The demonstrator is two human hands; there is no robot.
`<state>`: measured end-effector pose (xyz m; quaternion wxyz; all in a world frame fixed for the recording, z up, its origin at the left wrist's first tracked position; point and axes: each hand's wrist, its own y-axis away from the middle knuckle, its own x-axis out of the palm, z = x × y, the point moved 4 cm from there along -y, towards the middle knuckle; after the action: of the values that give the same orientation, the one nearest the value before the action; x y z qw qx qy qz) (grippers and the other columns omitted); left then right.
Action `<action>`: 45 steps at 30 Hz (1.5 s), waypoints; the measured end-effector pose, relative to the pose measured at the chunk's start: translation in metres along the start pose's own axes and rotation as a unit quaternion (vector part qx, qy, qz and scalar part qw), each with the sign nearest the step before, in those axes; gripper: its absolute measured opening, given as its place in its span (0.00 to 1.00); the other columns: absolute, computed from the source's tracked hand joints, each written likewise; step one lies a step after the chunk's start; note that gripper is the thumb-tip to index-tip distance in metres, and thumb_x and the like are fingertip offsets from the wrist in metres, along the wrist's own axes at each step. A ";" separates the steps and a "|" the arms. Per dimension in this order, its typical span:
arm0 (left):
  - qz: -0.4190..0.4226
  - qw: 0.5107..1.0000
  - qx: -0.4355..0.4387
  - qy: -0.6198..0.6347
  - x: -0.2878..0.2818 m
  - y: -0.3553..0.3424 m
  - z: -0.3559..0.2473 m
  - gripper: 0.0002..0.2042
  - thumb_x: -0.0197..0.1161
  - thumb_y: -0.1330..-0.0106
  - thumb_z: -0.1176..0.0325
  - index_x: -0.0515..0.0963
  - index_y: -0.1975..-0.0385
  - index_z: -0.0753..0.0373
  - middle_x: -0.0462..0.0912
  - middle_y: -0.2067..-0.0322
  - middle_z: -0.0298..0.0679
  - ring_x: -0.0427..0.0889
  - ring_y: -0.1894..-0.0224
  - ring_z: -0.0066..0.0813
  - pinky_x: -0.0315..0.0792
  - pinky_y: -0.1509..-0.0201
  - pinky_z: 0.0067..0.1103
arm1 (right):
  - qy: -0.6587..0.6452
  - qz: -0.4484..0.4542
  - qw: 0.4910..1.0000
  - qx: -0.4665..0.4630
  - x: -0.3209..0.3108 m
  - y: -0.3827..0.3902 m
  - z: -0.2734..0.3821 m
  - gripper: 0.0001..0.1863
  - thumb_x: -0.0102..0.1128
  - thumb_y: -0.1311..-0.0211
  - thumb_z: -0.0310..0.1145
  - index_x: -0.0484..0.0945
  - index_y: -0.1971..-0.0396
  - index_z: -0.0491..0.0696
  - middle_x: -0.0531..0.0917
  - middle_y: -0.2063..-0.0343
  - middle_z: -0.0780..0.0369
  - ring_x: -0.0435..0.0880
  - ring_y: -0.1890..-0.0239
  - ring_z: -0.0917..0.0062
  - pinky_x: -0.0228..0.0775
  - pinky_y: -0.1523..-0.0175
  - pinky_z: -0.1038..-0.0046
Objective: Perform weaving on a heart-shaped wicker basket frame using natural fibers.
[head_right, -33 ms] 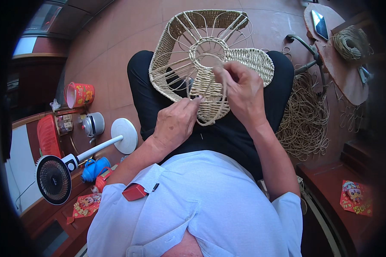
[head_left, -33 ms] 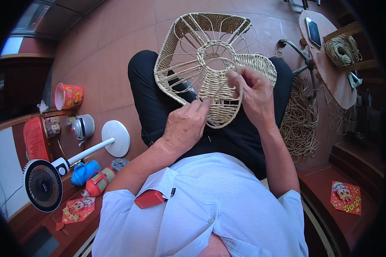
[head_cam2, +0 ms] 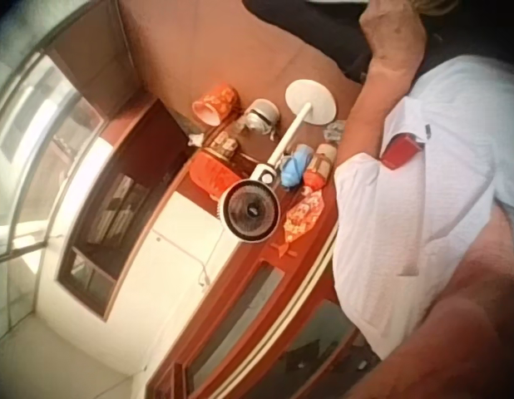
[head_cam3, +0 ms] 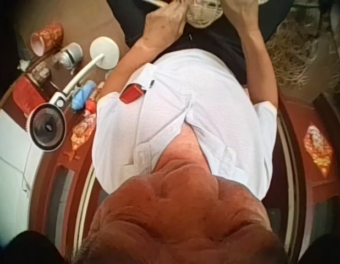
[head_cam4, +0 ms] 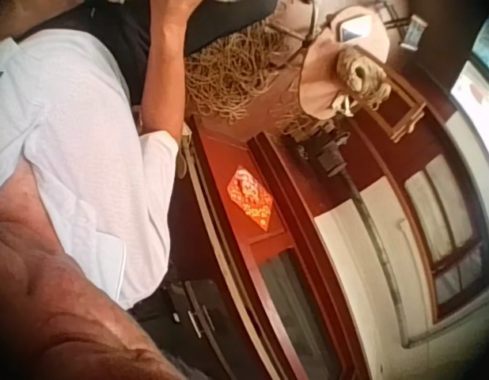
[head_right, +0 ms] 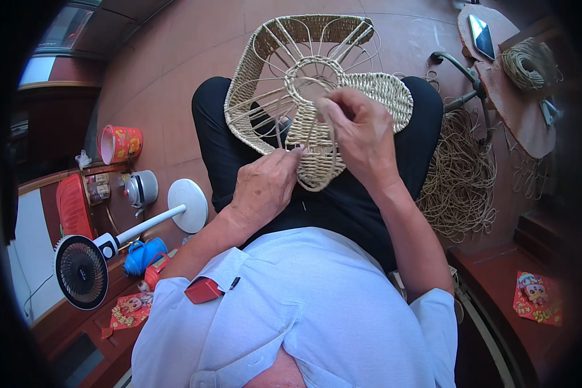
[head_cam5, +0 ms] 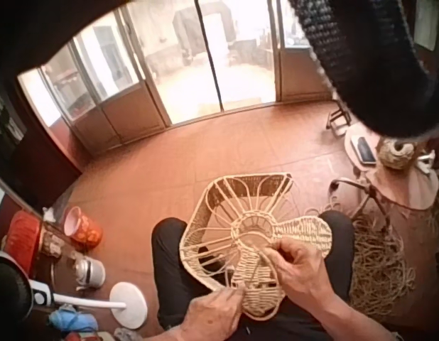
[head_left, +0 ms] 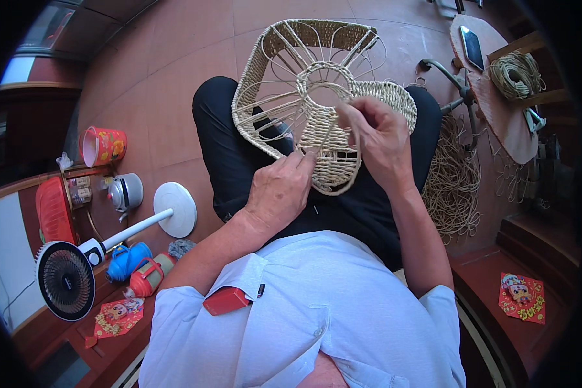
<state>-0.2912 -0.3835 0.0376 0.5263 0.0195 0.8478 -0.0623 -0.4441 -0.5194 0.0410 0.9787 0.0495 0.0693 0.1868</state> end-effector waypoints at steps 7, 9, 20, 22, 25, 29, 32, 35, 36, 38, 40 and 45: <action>0.134 0.978 -0.135 0.081 0.000 -0.015 0.005 0.14 0.61 0.26 0.70 0.82 0.44 0.66 0.88 0.65 0.55 0.91 0.60 0.53 0.84 0.55 0.41 | 0.118 0.107 0.984 -0.081 0.006 0.022 0.003 0.19 0.71 0.27 0.31 0.84 0.40 0.42 0.91 0.58 0.57 0.91 0.60 0.73 0.84 0.52 0.72; 0.110 0.975 -0.120 0.154 0.000 -0.016 0.008 0.17 0.60 0.25 0.69 0.82 0.41 0.66 0.87 0.68 0.57 0.91 0.61 0.53 0.83 0.53 0.42 | 0.164 -0.063 0.980 -0.094 -0.017 0.036 -0.010 0.19 0.72 0.27 0.30 0.84 0.40 0.43 0.90 0.56 0.57 0.90 0.58 0.75 0.84 0.49 0.73; 0.217 0.839 -0.230 0.442 0.021 -0.013 0.020 0.18 0.60 0.28 0.73 0.75 0.41 0.75 0.80 0.77 0.36 0.80 0.78 0.28 0.74 0.68 0.34 | -0.310 0.097 0.907 0.266 0.017 0.061 -0.081 0.25 0.73 0.27 0.29 0.78 0.34 0.42 0.88 0.44 0.59 0.89 0.47 0.78 0.84 0.40 0.70; 0.167 0.937 -0.152 0.267 0.013 -0.011 0.012 0.19 0.63 0.27 0.70 0.76 0.39 0.70 0.83 0.75 0.44 0.82 0.77 0.40 0.76 0.66 0.34 | -0.314 0.075 0.914 0.245 0.023 0.057 -0.080 0.23 0.74 0.31 0.27 0.79 0.38 0.42 0.89 0.48 0.60 0.91 0.52 0.79 0.86 0.45 0.72; 0.070 0.978 -0.107 0.167 0.001 -0.006 0.000 0.19 0.65 0.26 0.69 0.78 0.38 0.65 0.85 0.73 0.49 0.85 0.73 0.48 0.78 0.63 0.35 | -0.305 0.061 0.916 0.254 0.024 0.054 -0.082 0.23 0.73 0.32 0.24 0.80 0.39 0.42 0.90 0.49 0.60 0.91 0.51 0.79 0.86 0.45 0.72; 0.025 0.981 -0.114 0.152 -0.014 -0.003 0.000 0.15 0.67 0.26 0.68 0.83 0.42 0.65 0.86 0.73 0.47 0.87 0.72 0.41 0.79 0.62 0.32 | -0.324 0.061 0.906 0.265 0.026 0.055 -0.083 0.24 0.71 0.33 0.22 0.78 0.38 0.41 0.89 0.48 0.59 0.91 0.49 0.76 0.86 0.42 0.70; 0.016 0.960 -0.189 0.208 -0.022 -0.003 0.010 0.09 0.69 0.26 0.69 0.87 0.52 0.66 0.88 0.71 0.43 0.86 0.71 0.29 0.78 0.63 0.26 | -0.361 0.042 0.896 0.255 0.031 0.058 -0.082 0.27 0.70 0.33 0.20 0.76 0.35 0.41 0.88 0.46 0.58 0.90 0.46 0.73 0.86 0.39 0.68; 0.006 0.966 -0.161 0.204 -0.021 -0.009 0.008 0.07 0.68 0.26 0.71 0.86 0.54 0.65 0.88 0.68 0.43 0.87 0.69 0.33 0.79 0.62 0.27 | -0.379 0.006 0.897 0.226 0.035 0.062 -0.083 0.31 0.70 0.35 0.19 0.73 0.33 0.41 0.87 0.43 0.56 0.89 0.43 0.72 0.85 0.38 0.66; 0.007 0.966 -0.160 0.203 -0.017 -0.012 0.007 0.07 0.68 0.26 0.71 0.86 0.54 0.65 0.88 0.68 0.43 0.87 0.69 0.33 0.79 0.62 0.27 | -0.387 -0.006 0.896 0.219 0.035 0.063 -0.084 0.32 0.70 0.36 0.18 0.72 0.32 0.42 0.86 0.43 0.56 0.89 0.43 0.72 0.85 0.37 0.66; -0.030 0.983 -0.087 0.159 -0.013 -0.020 0.001 0.05 0.68 0.27 0.73 0.85 0.55 0.63 0.87 0.64 0.42 0.89 0.64 0.39 0.81 0.59 0.31 | -0.397 -0.018 0.894 0.208 0.033 0.062 -0.086 0.33 0.71 0.36 0.17 0.72 0.31 0.42 0.86 0.42 0.57 0.89 0.42 0.72 0.85 0.36 0.66; -0.043 0.987 -0.063 0.144 -0.006 -0.026 -0.002 0.06 0.68 0.28 0.73 0.85 0.54 0.62 0.86 0.62 0.43 0.90 0.62 0.42 0.82 0.58 0.33 | -0.422 0.026 0.878 0.223 0.032 0.059 -0.090 0.34 0.72 0.37 0.17 0.72 0.30 0.43 0.85 0.41 0.58 0.88 0.41 0.72 0.83 0.34 0.65; 0.032 0.995 0.012 0.093 0.002 -0.040 0.000 0.06 0.68 0.26 0.70 0.81 0.54 0.61 0.82 0.59 0.43 0.88 0.60 0.48 0.82 0.58 0.39 | -0.405 0.077 0.885 0.215 0.024 0.052 -0.094 0.39 0.74 0.37 0.18 0.70 0.26 0.44 0.85 0.40 0.59 0.86 0.39 0.73 0.81 0.32 0.65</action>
<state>-0.2960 -0.4237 0.0394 0.4464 0.0590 0.8913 -0.0530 -0.4549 -0.4553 -0.0477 0.8697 0.3353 -0.2983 0.2055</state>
